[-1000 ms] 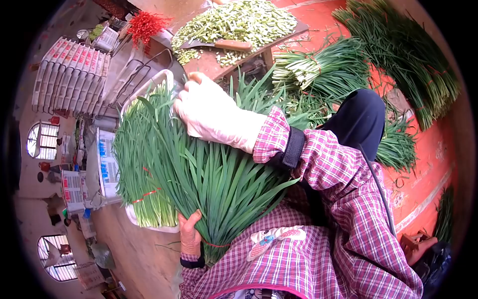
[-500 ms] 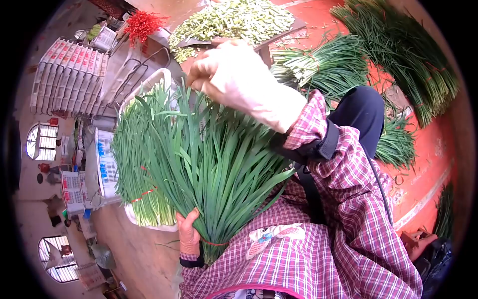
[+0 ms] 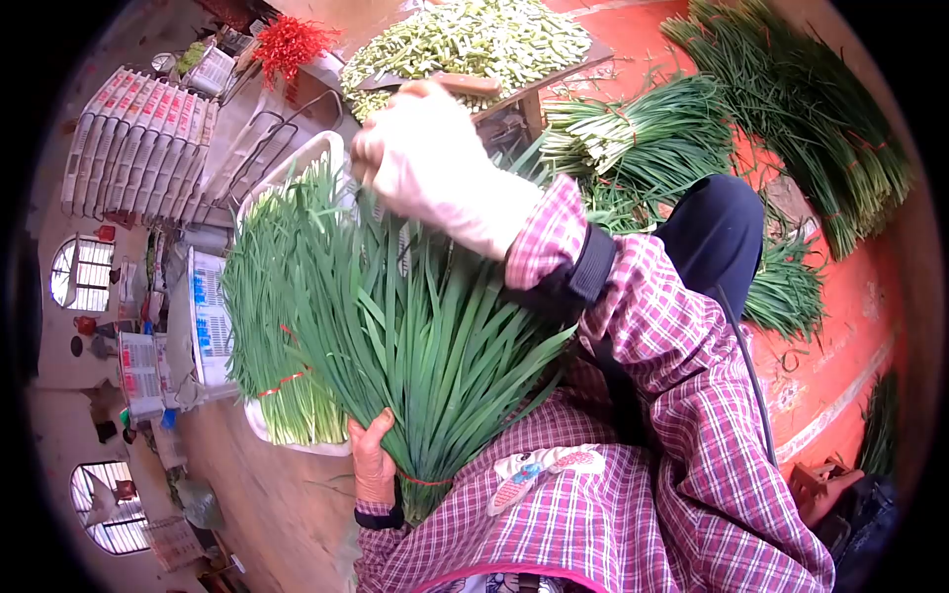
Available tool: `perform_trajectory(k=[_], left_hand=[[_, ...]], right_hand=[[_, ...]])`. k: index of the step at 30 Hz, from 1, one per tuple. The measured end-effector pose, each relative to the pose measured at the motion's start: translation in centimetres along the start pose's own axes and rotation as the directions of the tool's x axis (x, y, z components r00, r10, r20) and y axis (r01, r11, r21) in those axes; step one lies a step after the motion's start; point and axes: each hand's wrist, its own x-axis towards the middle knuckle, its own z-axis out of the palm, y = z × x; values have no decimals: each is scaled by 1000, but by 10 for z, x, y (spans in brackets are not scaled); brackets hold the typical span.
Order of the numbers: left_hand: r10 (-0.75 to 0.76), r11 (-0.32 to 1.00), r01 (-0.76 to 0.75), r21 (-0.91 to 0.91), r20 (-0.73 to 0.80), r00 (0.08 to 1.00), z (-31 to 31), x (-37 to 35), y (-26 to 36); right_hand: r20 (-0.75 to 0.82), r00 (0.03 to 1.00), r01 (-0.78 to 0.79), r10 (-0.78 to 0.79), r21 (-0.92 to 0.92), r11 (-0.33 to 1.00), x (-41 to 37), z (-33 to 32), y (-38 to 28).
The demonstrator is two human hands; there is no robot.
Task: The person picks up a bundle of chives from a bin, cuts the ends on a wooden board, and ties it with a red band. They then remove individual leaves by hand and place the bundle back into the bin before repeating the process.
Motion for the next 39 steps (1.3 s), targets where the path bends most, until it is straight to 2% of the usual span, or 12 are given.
perform_trajectory(k=[1, 3, 4, 5, 6, 9, 11, 13, 16, 31, 33, 39], left_hand=[[10, 999, -10, -33, -28, 1000, 0, -1, 0], [-1, 997, 0, -72, -16, 1000, -11, 3, -7], [4, 993, -10, -120, -50, 999, -13, 3, -9], [4, 986, -19, -166, -87, 996, -15, 0, -10], [-4, 983, -13, -181, -89, 996, -15, 2, -10], [-31, 976, 8, -216, -106, 994, -10, 4, -6], [-27, 981, 2, -194, -125, 992, -8, 3, -6], [-15, 987, -4, -159, -121, 993, -7, 2, -7], [-1, 979, -33, -201, -164, 986, -17, -1, -16], [16, 964, -65, -258, -190, 982, -16, -1, -18], [17, 967, -61, -246, -180, 984, -14, -1, -15], [-2, 969, -58, -242, -241, 970, -8, -2, -12]], right_hand=[[1, 992, -129, 129, -21, 991, 6, -14, 11], [-118, 948, -267, 297, 218, 939, 6, -33, 39], [-320, 946, 7, 40, 145, 989, 14, -35, 48], [-487, 846, 261, -217, 25, 965, 20, -39, 51], [-159, 987, -48, 23, -157, 986, 1, -66, 27], [111, 993, 57, -38, -166, 984, -21, -62, -15], [383, 908, 135, -167, 110, 985, -36, -52, -59], [430, 869, 165, -244, 213, 963, -67, -18, -86], [572, 803, 91, -166, 158, 983, -112, 16, -86], [657, 752, -63, -50, 148, 987, -138, -7, -81], [454, 885, -10, -100, 234, 972, -139, -7, -81], [536, 840, -3, -86, 163, 987, -149, -1, -72]])
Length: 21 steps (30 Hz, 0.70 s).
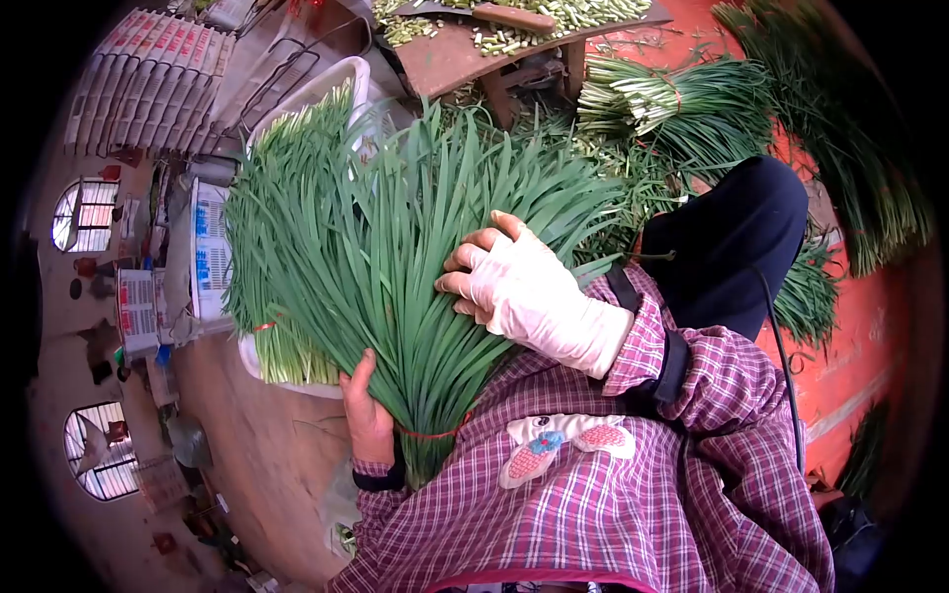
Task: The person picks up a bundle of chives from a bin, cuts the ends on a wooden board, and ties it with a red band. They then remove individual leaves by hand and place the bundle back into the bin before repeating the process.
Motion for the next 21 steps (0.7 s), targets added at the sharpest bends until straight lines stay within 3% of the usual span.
perform_trajectory(k=[2, 5, 8, 10, 12, 17, 21], left_hand=[[15, 1000, -15, 20, -1, 1000, 0, 1, -1], [28, 998, -31, 61, 57, 998, 5, 3, 1], [-23, 998, 17, 65, 91, 996, 15, 0, 9], [-21, 997, 13, 74, 103, 994, 19, 3, 10], [-1, 998, -2, 58, 44, 999, 18, 6, 10], [-12, 998, 9, 61, 47, 999, 15, 12, 5], [-5, 997, -1, 75, 77, 997, 15, 11, 6]], right_hand=[[-124, 992, 25, -20, 35, 999, 10, -8, -4], [-154, 977, 159, -146, 78, 984, 27, -31, -20], [-80, 956, 290, -283, 97, 952, 38, -24, -36], [-77, 958, 282, -277, 55, 958, 35, -1, -30], [51, 995, 81, -84, 60, 995, 27, 14, -21], [-125, 986, -76, 108, 236, 969, 17, 27, -22], [-104, 978, -153, 179, 214, 965, 25, 18, -28]])
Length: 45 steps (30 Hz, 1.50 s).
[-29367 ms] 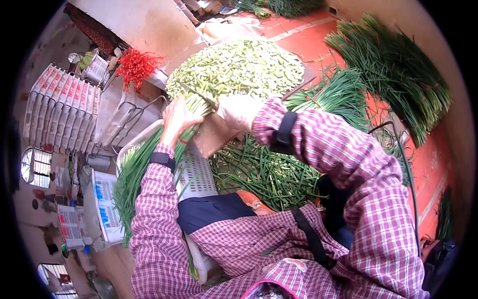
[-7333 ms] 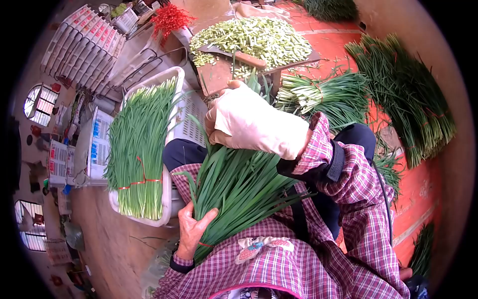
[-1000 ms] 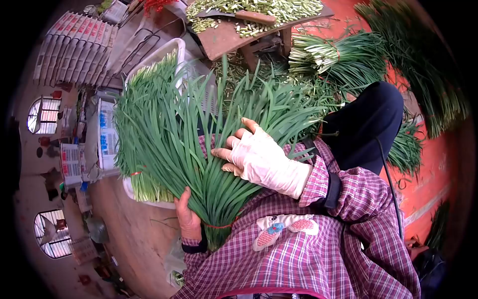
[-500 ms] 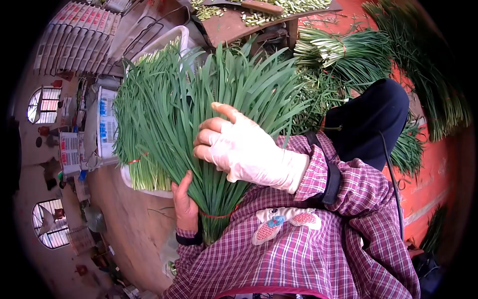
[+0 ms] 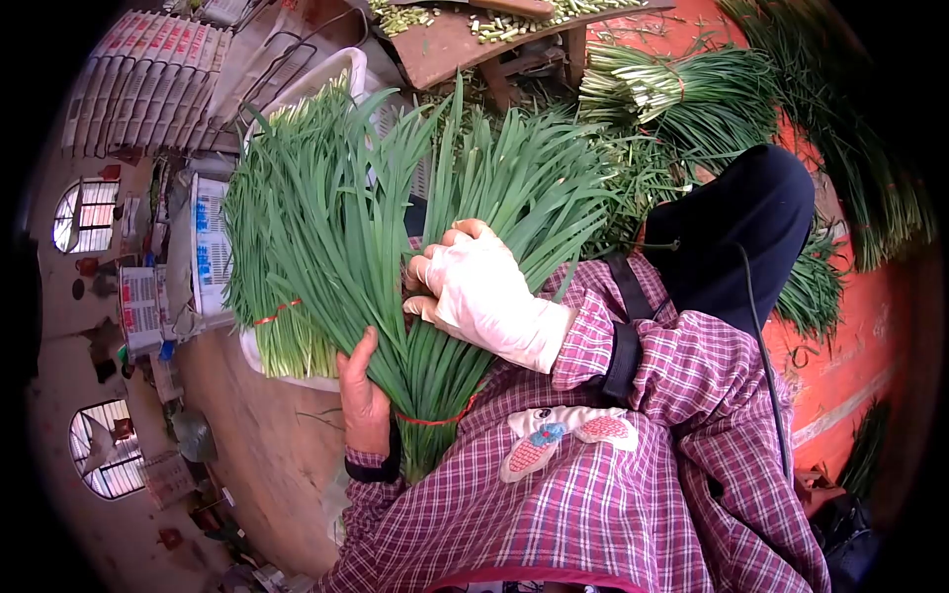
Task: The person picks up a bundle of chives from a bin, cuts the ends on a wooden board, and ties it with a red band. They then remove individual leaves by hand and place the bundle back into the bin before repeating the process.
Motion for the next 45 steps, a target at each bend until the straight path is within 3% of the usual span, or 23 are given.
perform_trajectory(k=[10, 12, 15, 17, 19, 20, 21, 22, 23, 25, 26, 28, 30, 34, 37, 38, 39, 41, 43, 45], left_hand=[[-19, 999, 19, 35, 15, 1000, 8, -5, 7], [-20, 999, 20, 29, 8, 1000, 5, -4, 5], [-18, 1000, 18, 12, -8, 1000, -1, -3, 2], [-11, 1000, 12, 9, -26, 1000, -9, -2, -4], [-13, 1000, 13, -1, -32, 999, -9, -2, -6], [-10, 1000, 9, -13, -39, 999, -6, -3, -4], [-6, 1000, 5, -22, -46, 999, -5, -4, -3], [0, 1000, -1, -14, -61, 998, -7, -3, -4], [-2, 1000, 1, -16, -54, 999, -5, -4, -5], [-6, 1000, 4, -23, -77, 997, -1, -4, -3], [-18, 1000, 16, -20, -78, 997, 1, -5, -1], [-21, 1000, 21, -7, -74, 997, 3, -7, 1], [-23, 999, 25, 23, -87, 996, 6, -11, 2], [7, 998, -1, 66, -81, 997, -7, -5, -5], [-23, 1000, 23, 2, -93, 995, -13, -3, -6], [-21, 1000, 22, 18, -85, 996, -10, -6, -4], [-22, 999, 24, 35, -75, 997, -7, -8, -3], [-6, 997, 10, 73, -50, 999, -5, -7, -3], [15, 994, -12, 110, -28, 1000, -4, -6, -1], [30, 968, -57, 244, 113, 993, 2, -7, 8]], right_hand=[[-89, 996, -24, 32, 93, 995, 11, 17, 8], [-167, 985, -22, 51, 176, 984, 15, 11, 13], [-215, 960, -115, 182, 290, 950, 26, -25, 31], [-201, 856, -220, 477, 693, 687, 27, -52, 48], [-307, 779, -293, 547, 594, 750, 23, -94, 72], [-533, 782, -192, 323, 288, 938, 23, -112, 93], [-657, 753, -105, 33, -71, 992, 21, -126, 109], [-657, 753, -187, -32, -261, 947, 15, -137, 111], [-645, 759, -263, -94, -436, 861, 12, -146, 109], [-566, 825, -171, -2, -254, 952, 6, -147, 82], [-515, 855, -115, -58, -298, 948, 5, -137, 65], [-247, 966, 9, -80, -276, 961, -3, -111, 39], [-31, 991, 116, -130, -283, 952, 0, -87, 19], [26, 976, 216, -217, -266, 939, 17, -41, 27], [246, 961, 189, -127, -251, 949, 8, -27, 30], [202, 967, 210, -157, -276, 938, 2, -22, 30], [259, 959, 185, -114, -268, 946, -2, -19, 29], [257, 962, 126, -92, -120, 985, -2, -16, 30], [265, 961, 108, -74, -118, 987, -4, -7, 27], [274, 960, 95, -59, -119, 988, -4, -1, 26]])
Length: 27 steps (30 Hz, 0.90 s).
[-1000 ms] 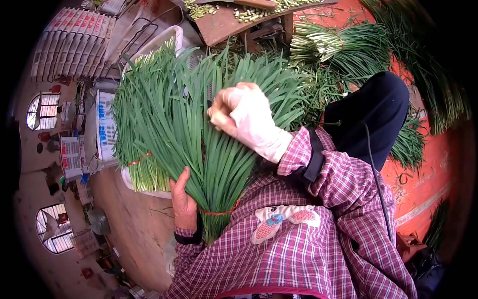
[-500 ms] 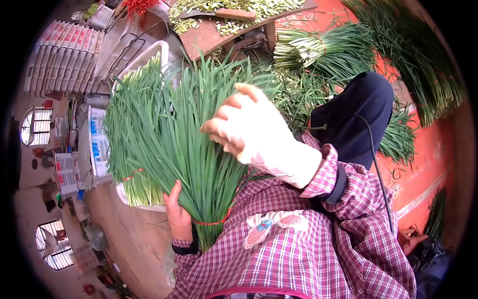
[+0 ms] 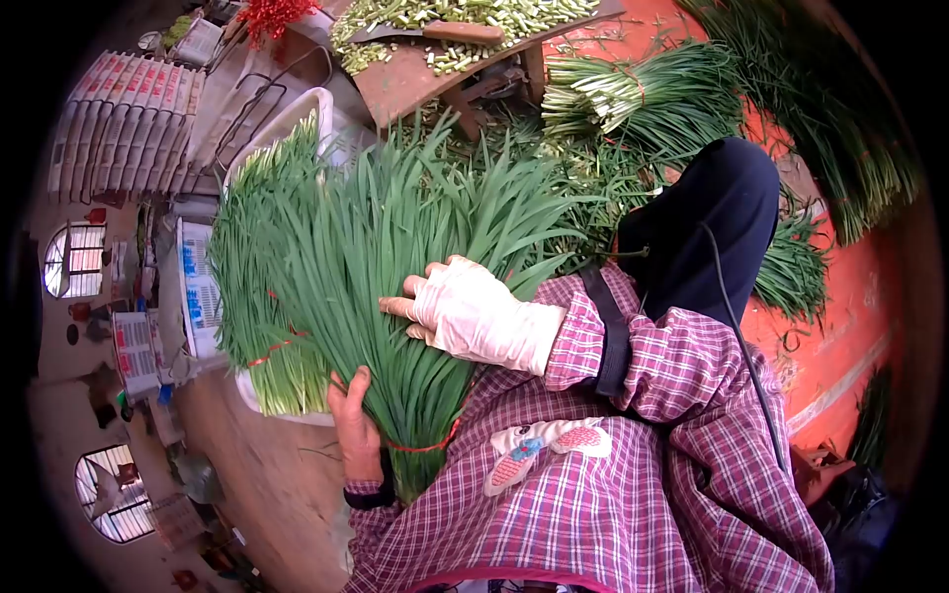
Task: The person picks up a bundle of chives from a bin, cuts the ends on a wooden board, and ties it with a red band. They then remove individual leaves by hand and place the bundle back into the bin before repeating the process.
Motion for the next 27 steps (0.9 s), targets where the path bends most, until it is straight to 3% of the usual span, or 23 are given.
perform_trajectory(k=[2, 4, 8, 10, 12, 15, 20, 23, 27], left_hand=[[-2, 1000, 2, 0, 17, 1000, 10, 0, 15], [110, 975, -130, 179, 115, 987, 14, 5, 20], [135, 961, -137, 240, 28, 991, 21, 23, 8], [191, 950, -192, 245, 30, 981, 20, 31, 7], [138, 980, -123, 158, -93, 986, 21, 34, 8], [207, 962, -176, 209, -138, 968, 11, 40, -4], [270, 945, -222, 240, -191, 944, 11, 42, -11], [311, 924, -245, 295, -200, 929, 14, 36, -7], [330, 911, -249, 328, -218, 918, 17, 33, -6]], right_hand=[[8, 999, 38, -39, 12, 999, 3, 3, 0], [-4, 998, 56, -56, 16, 998, 7, 3, -4], [-55, 991, 129, -126, 53, 990, 13, 0, -11], [-60, 992, 108, -107, 17, 994, 12, -2, -16], [-85, 992, 95, -94, 6, 995, 7, -7, -19], [25, 994, -102, 104, -70, 992, -7, -11, -20], [94, 983, -153, 156, -31, 988, -19, -18, -18], [14, 992, -128, 128, 2, 992, -19, -14, -11], [-121, 978, -141, 172, 234, 962, -12, -17, -3]])
